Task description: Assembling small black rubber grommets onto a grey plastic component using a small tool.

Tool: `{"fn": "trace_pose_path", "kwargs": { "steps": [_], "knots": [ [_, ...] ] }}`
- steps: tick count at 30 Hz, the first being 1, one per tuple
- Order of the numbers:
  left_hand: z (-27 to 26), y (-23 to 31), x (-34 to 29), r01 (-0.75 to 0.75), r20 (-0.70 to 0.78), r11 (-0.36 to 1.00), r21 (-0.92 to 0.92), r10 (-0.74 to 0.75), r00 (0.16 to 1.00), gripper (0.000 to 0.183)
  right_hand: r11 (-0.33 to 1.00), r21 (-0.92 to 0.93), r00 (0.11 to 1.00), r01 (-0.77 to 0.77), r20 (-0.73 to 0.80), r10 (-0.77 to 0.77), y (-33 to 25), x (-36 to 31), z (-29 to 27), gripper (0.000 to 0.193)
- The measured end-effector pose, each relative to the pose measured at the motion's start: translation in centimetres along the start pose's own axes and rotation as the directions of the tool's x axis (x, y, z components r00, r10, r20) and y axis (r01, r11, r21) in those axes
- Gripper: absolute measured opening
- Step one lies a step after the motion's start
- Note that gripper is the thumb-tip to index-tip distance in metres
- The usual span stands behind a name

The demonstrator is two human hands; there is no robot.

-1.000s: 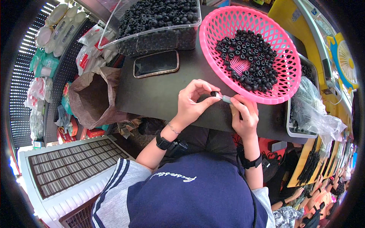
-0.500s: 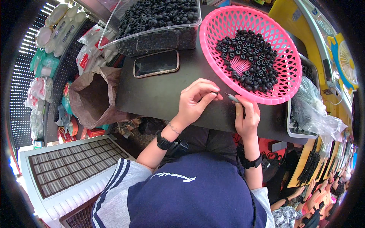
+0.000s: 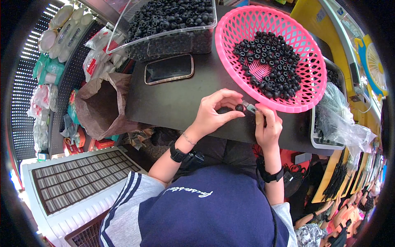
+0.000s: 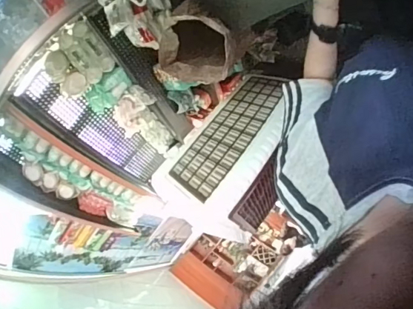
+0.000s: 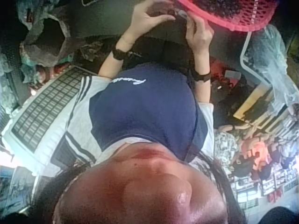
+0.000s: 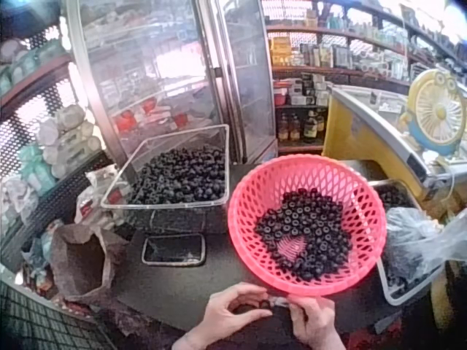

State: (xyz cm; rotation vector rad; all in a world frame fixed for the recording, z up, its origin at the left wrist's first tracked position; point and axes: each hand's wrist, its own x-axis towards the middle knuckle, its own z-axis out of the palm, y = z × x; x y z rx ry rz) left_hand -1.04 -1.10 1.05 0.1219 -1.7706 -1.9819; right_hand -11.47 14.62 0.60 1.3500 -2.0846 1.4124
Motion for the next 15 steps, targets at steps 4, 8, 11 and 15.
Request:
{"fn": "trace_pose_path", "kwargs": {
  "steps": [4, 8, 11, 15],
  "knots": [
    [-0.45, -0.02, 0.13, -0.034, 0.066, 0.996, 0.083, 0.029, 0.997, 0.042, 1.000, 0.016, 0.999, -0.004, 0.052, 0.003, 0.10, -0.03, 0.04, 0.018],
    [-0.44, 0.16, 0.23, -0.069, 0.083, 0.990, 0.126, 0.059, 0.995, 0.035, 0.999, 0.026, 0.998, -0.020, 0.055, 0.019, 0.13, -0.05, -0.02, 0.017],
    [-0.46, 0.07, 0.22, -0.072, 0.084, 0.988, 0.138, 0.061, 0.995, 0.031, 0.999, 0.035, 0.998, -0.020, 0.052, 0.018, 0.10, 0.03, -0.02, 0.017],
    [-0.43, 0.20, 0.24, -0.073, 0.083, 0.985, 0.158, 0.061, 0.995, 0.030, 0.999, 0.026, 0.998, -0.027, 0.050, 0.026, 0.06, 0.06, -0.04, 0.017]
  ]
}}
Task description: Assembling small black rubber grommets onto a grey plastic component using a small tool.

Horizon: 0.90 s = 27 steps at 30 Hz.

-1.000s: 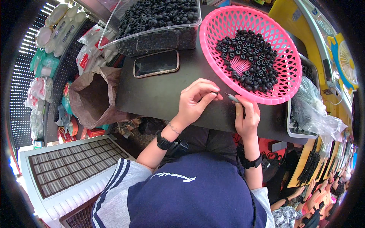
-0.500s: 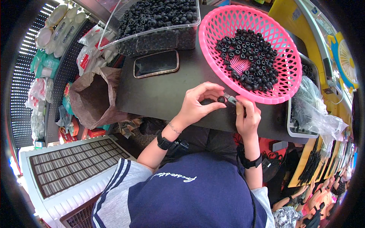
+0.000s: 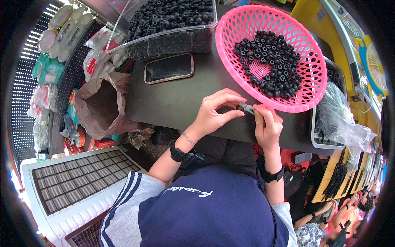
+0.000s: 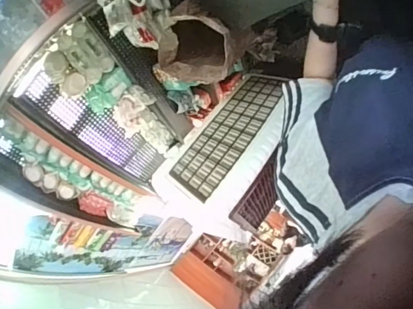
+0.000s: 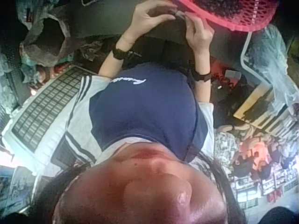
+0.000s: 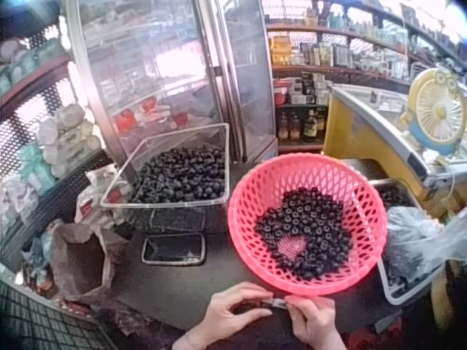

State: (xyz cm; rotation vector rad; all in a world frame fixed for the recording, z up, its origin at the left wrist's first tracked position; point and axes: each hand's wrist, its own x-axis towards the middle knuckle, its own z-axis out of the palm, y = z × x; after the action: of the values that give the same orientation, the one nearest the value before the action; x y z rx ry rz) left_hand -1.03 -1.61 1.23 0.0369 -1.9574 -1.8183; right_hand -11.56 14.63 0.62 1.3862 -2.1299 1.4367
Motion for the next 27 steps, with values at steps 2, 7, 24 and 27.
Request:
{"fn": "trace_pose_path", "kwargs": {
  "steps": [2, 7, 24, 27],
  "knots": [
    [-0.09, -0.10, 0.02, -0.009, 0.002, 1.000, 0.025, 0.009, 1.000, 0.030, 1.000, 0.003, 1.000, -0.004, 0.000, 0.004, -0.04, 0.00, 0.00, 0.017],
    [-0.09, -0.02, 0.00, -0.010, -0.003, 0.999, 0.050, 0.010, 1.000, 0.028, 1.000, 0.000, 1.000, -0.002, 0.002, 0.002, -0.05, 0.00, -0.01, 0.016],
    [-0.08, 0.07, 0.06, -0.033, -0.024, 0.994, 0.100, 0.036, 0.999, 0.024, 1.000, 0.012, 1.000, -0.006, 0.012, 0.006, 0.12, -0.02, 0.05, 0.018],
    [-0.05, -0.16, 0.02, -0.040, -0.034, 0.994, 0.097, 0.043, 0.998, 0.024, 1.000, 0.011, 1.000, -0.007, 0.016, 0.007, 0.07, 0.02, 0.00, 0.017]
  ]
}}
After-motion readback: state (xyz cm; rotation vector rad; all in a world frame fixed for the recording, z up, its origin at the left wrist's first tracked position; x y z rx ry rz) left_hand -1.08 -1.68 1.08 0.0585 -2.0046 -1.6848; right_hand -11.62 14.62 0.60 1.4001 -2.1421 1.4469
